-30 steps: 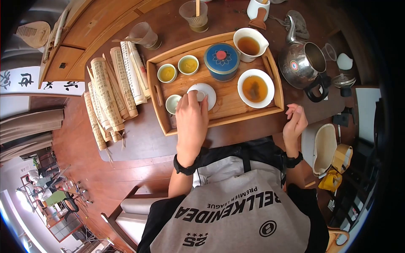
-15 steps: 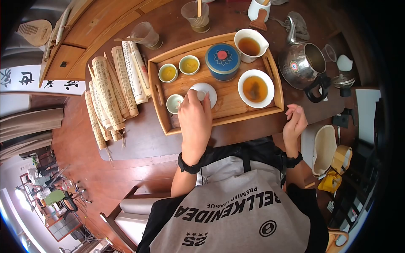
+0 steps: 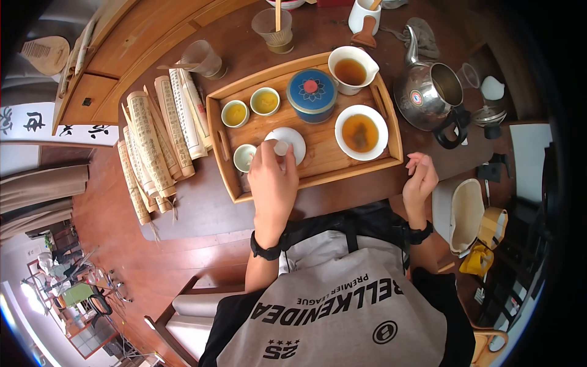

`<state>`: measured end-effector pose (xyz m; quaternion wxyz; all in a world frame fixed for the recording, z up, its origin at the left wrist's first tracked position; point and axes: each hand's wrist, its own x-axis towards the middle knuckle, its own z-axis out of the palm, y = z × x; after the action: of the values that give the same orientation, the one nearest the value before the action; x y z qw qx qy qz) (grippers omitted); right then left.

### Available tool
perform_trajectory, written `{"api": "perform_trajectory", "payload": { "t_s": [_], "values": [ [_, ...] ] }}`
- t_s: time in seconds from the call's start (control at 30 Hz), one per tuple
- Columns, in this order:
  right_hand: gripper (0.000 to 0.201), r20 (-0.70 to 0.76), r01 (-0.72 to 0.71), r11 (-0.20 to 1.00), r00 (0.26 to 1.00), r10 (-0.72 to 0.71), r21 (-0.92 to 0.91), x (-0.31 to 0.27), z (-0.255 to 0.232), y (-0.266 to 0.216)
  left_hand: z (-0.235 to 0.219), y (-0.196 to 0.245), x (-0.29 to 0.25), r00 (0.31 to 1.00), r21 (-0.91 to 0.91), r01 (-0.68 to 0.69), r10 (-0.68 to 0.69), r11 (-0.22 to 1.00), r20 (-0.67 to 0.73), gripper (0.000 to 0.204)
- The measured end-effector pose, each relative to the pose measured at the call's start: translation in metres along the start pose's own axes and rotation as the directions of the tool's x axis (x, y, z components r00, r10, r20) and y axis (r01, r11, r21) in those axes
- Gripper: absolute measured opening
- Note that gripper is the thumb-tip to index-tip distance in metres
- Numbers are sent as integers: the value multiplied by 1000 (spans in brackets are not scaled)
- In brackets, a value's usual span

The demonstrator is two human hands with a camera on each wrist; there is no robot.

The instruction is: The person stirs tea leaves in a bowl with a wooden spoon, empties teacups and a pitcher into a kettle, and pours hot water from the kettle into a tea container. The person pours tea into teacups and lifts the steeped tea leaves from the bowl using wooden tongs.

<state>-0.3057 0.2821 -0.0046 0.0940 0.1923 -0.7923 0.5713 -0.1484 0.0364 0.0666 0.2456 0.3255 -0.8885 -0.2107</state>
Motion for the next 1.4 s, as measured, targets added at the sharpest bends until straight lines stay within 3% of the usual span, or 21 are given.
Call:
{"api": "perform_trajectory", "payload": {
  "t_s": [0.1,0.23,0.4,0.53,0.6,1.03,1.1,1.13,1.23,1.3,1.4],
  "values": [
    [36,-1,-5,1000,1000,5,-5,0,0,-1,-12,-1,-2,996,-166,52,-63,985,-63,16],
    [36,0,4,1000,1000,-4,-9,1,0,-2,-36,-13,-2,979,-243,125,-159,962,-129,16],
    [36,2,7,1000,1000,-7,-8,0,0,-2,-54,-38,-4,972,-97,190,-201,977,-121,15],
    [36,6,24,1000,1000,-24,-4,1,0,-2,-48,-52,-10,979,-60,157,-163,986,-123,15],
    [36,6,17,1000,1000,-17,-2,1,0,-2,-46,-52,-12,977,-13,211,-211,977,-40,17],
    [35,12,1,1000,1000,-1,5,1,0,-2,-40,-52,-8,988,63,139,-134,988,-77,18],
    [35,3,-2,1000,1000,2,2,0,1,-4,-42,-53,-10,979,-42,167,-171,985,-114,19],
    [34,-1,-4,1000,1000,4,5,1,1,-5,-43,-55,-11,960,-253,179,-225,951,-164,22],
    [32,-8,-6,1000,1000,6,14,0,1,-4,-58,-77,-20,916,-420,219,-334,881,-221,27],
    [31,1,-2,1000,1000,2,13,0,0,-4,-60,-90,-27,887,-420,218,-358,881,-292,31],
    [31,-3,11,1000,1000,-11,11,2,1,-6,-62,-109,-48,898,-351,231,-337,908,-283,40]
  ]
}}
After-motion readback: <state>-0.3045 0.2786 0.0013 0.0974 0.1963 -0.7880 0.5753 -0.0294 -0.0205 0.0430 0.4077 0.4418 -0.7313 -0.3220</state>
